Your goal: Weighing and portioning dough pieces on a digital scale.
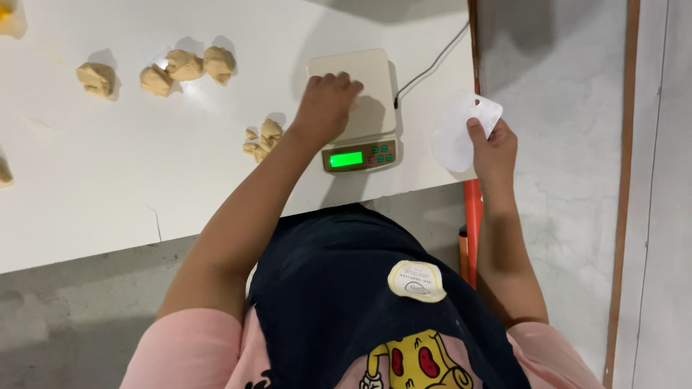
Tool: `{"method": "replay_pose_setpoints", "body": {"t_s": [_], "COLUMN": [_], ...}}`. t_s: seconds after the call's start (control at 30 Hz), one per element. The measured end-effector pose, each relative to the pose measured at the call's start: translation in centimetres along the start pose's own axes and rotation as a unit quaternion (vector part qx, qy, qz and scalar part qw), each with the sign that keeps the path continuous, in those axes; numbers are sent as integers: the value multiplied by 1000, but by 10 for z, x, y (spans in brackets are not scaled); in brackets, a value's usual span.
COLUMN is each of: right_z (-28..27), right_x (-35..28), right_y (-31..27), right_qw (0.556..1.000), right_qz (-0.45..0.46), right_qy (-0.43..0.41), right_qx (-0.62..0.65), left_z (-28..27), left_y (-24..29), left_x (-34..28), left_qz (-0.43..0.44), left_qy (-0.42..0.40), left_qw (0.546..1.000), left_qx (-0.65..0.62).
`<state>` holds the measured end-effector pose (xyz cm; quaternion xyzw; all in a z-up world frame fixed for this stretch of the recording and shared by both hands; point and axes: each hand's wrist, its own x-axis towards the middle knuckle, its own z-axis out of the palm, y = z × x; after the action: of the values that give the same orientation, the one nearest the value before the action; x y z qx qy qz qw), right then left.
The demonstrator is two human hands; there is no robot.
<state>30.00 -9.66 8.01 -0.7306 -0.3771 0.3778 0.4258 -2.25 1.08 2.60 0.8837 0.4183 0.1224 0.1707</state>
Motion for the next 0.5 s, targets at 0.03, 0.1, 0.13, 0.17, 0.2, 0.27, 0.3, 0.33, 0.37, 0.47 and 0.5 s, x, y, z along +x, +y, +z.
{"method": "replay_pose_setpoints", "body": {"t_s": [0.03, 0.1, 0.13, 0.17, 0.2, 0.27, 0.3, 0.33, 0.37, 0.47, 0.5], "right_z": [6, 25, 38, 51, 63, 93, 109, 124, 139, 191, 209], "right_x": [-1, -4, -4, -5, -7, -16, -22, -25, -29, -42, -46], "right_y": [-2, -7, -8, -9, -9, -21, -26, -27, -27, -29, -29], "right_qw": [1000, 999, 999, 998, 997, 994, 992, 990, 987, 973, 966], "right_qz": [-4, -9, -13, -10, -7, -18, -27, -30, -40, -69, -82], "right_qy": [-5, -29, -38, -54, -70, -100, -119, -129, -149, -206, -233], "right_qx": [0, -22, -21, -20, -20, -27, -34, -37, -49, -72, -78], "left_z": [-21, -66, -73, -81, -87, -87, -87, -79, -71, -35, -22], "left_y": [-3, -11, -23, -35, -46, -65, -74, -84, -94, -115, -120], "left_x": [-11, -37, -57, -77, -99, -145, -170, -196, -223, -293, -314], "left_qz": [-5, -87, -95, -130, -164, -203, -232, -240, -271, -331, -351], "left_qy": [4, 115, 120, 151, 181, 209, 231, 238, 234, 213, 187], "left_qw": [1000, 971, 971, 946, 915, 884, 850, 847, 853, 875, 892], "left_qx": [2, -190, -186, -254, -322, -366, -412, -411, -379, -281, -215]}}
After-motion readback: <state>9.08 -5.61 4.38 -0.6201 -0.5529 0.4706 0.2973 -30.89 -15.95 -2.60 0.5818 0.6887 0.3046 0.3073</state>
